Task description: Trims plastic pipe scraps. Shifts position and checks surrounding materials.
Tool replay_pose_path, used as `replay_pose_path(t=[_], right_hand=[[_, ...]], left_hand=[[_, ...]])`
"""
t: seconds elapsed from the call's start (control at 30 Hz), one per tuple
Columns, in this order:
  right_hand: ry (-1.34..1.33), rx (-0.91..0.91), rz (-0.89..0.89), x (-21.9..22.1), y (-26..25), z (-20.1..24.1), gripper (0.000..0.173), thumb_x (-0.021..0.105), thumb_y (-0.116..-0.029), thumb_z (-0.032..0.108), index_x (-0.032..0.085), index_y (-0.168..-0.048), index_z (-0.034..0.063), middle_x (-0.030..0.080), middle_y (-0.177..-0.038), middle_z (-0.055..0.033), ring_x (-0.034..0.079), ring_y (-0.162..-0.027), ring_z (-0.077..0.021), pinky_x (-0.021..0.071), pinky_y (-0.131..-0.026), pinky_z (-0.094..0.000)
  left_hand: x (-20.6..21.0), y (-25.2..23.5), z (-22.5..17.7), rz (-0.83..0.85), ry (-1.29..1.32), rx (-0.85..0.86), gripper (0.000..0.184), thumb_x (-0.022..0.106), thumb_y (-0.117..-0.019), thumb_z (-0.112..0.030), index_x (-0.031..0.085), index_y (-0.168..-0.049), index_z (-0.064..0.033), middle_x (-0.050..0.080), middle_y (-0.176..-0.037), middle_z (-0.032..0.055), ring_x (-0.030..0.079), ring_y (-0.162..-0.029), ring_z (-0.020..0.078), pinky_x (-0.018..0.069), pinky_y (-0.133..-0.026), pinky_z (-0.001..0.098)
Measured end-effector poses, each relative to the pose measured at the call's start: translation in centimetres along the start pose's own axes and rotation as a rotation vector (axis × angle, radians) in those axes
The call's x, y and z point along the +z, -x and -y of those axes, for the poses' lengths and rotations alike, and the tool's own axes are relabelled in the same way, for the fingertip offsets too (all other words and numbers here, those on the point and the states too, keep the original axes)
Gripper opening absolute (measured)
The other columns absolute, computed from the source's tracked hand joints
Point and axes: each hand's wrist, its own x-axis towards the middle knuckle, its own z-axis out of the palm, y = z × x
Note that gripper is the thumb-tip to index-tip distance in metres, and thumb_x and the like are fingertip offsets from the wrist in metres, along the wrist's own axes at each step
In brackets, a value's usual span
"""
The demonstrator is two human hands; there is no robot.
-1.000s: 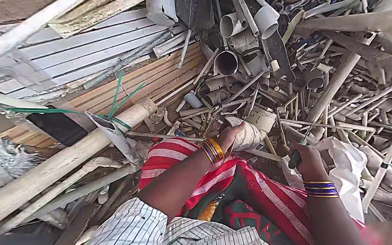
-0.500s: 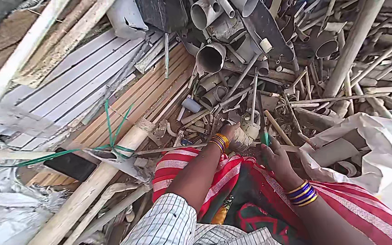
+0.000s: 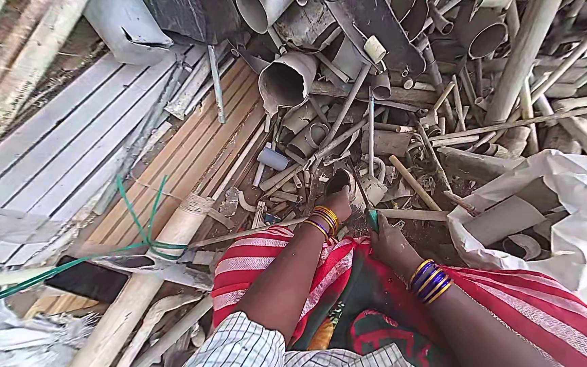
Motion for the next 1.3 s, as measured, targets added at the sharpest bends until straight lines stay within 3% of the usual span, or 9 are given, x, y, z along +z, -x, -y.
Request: replay_pose_path(t=[0.2, 0.33, 0.47, 0.57, 0.7, 0.87, 1.07, 1.2, 1.3], right_hand=[[-0.012, -0.134, -0.308, -1.9, 2.5, 0.6, 0.056, 0.042, -0.1067, 0.014, 0.027, -0.157, -0.0044, 0.062, -0.129, -0.0268, 0.063, -0.119, -0.0376, 0.0481, -0.102, -0.0483], [-0.086, -0.457, -0.869, 1.2, 2.5, -0.4, 0.057, 0.049, -0.0999, 0.012, 0.036, -0.148, -0.0152, 0.070, -0.100, -0.0262, 0.072, -0.082, -0.0363, 0.0593, -0.073, -0.0462], [-0.016, 0.005, -0.080, 0.3, 0.7, -0.2, 0.053, 0.040, -0.1108, 0.021, 0.023, -0.154, -0.0042, 0.059, -0.133, -0.0260, 0.062, -0.123, -0.0353, 0.0475, -0.105, -0.0467], [-0.123, -0.081, -0.250, -0.8, 1.5, 0.4, 0.052, 0.041, -0.1107, 0.019, 0.027, -0.154, -0.0051, 0.062, -0.128, -0.0264, 0.064, -0.118, -0.0357, 0.0483, -0.103, -0.0470], [-0.149, -0.561, -0.886, 1.1, 2.1, -0.1, 0.050, 0.050, -0.1016, 0.016, 0.043, -0.144, -0.0113, 0.070, -0.092, -0.0199, 0.071, -0.074, -0.0314, 0.0586, -0.068, -0.0448], [-0.038, 0.055, -0.070, -0.3, -0.5, -0.7, 0.048, 0.040, -0.1110, 0.022, 0.032, -0.151, -0.0040, 0.059, -0.134, -0.0273, 0.060, -0.126, -0.0373, 0.0457, -0.106, -0.0501], [-0.176, -0.476, -0.862, 1.2, 0.6, -0.2, 0.046, 0.049, -0.1029, 0.016, 0.047, -0.139, -0.0115, 0.070, -0.090, -0.0217, 0.071, -0.076, -0.0349, 0.0576, -0.070, -0.0490], [-0.107, 0.080, -0.085, 1.4, -1.1, 0.1, 0.048, 0.038, -0.1116, 0.026, 0.034, -0.147, -0.0065, 0.060, -0.130, -0.0269, 0.062, -0.122, -0.0351, 0.0477, -0.104, -0.0473], [-0.185, 0.033, -0.255, 0.2, -0.9, 0.7, 0.048, 0.040, -0.1116, 0.023, 0.035, -0.147, -0.0085, 0.062, -0.127, -0.0275, 0.064, -0.120, -0.0358, 0.0478, -0.103, -0.0472]], left_hand=[[0.1, 1.0, -1.2, 0.033, -0.109, -0.034, 0.055, 0.046, -0.1081, -0.015, 0.027, -0.157, 0.0008, 0.057, -0.139, 0.0286, 0.056, -0.131, 0.0414, 0.0429, -0.109, 0.0568], [0.4, 0.8, -1.2, 0.027, -0.106, -0.044, 0.055, 0.046, -0.1076, -0.014, 0.026, -0.157, -0.0001, 0.057, -0.138, 0.0285, 0.058, -0.130, 0.0408, 0.0442, -0.108, 0.0569], [0.8, 1.0, -1.2, -0.004, -0.083, -0.048, 0.054, 0.047, -0.1070, -0.013, 0.029, -0.156, 0.0009, 0.058, -0.138, 0.0277, 0.057, -0.131, 0.0400, 0.0441, -0.109, 0.0554], [0.5, 1.5, -1.4, 0.014, -0.130, -0.047, 0.053, 0.045, -0.1081, -0.015, 0.029, -0.155, 0.0015, 0.056, -0.140, 0.0280, 0.055, -0.133, 0.0403, 0.0425, -0.110, 0.0562], [0.8, 1.5, -1.0, 0.019, -0.116, -0.041, 0.052, 0.046, -0.1078, -0.014, 0.029, -0.155, 0.0013, 0.058, -0.137, 0.0291, 0.058, -0.129, 0.0412, 0.0445, -0.107, 0.0573], [0.8, 1.7, -0.9, 0.021, -0.064, -0.058, 0.060, 0.047, -0.1079, -0.014, 0.023, -0.162, -0.0036, 0.050, -0.150, 0.0239, 0.049, -0.140, 0.0358, 0.0367, -0.116, 0.0526], [0.5, 1.5, 0.8, 0.042, -0.194, -0.038, 0.044, 0.052, -0.1031, -0.008, 0.049, -0.146, 0.0015, 0.057, -0.141, 0.0263, 0.054, -0.134, 0.0411, 0.0416, -0.109, 0.0591], [0.6, 1.9, 0.2, 0.106, -0.252, -0.110, 0.046, 0.051, -0.1022, -0.005, 0.048, -0.147, 0.0020, 0.052, -0.148, 0.0257, 0.049, -0.139, 0.0403, 0.0386, -0.113, 0.0587], [0.6, 1.6, 0.4, 0.103, -0.245, -0.118, 0.045, 0.050, -0.1027, -0.006, 0.048, -0.147, 0.0020, 0.052, -0.147, 0.0256, 0.050, -0.139, 0.0396, 0.0392, -0.113, 0.0577]])
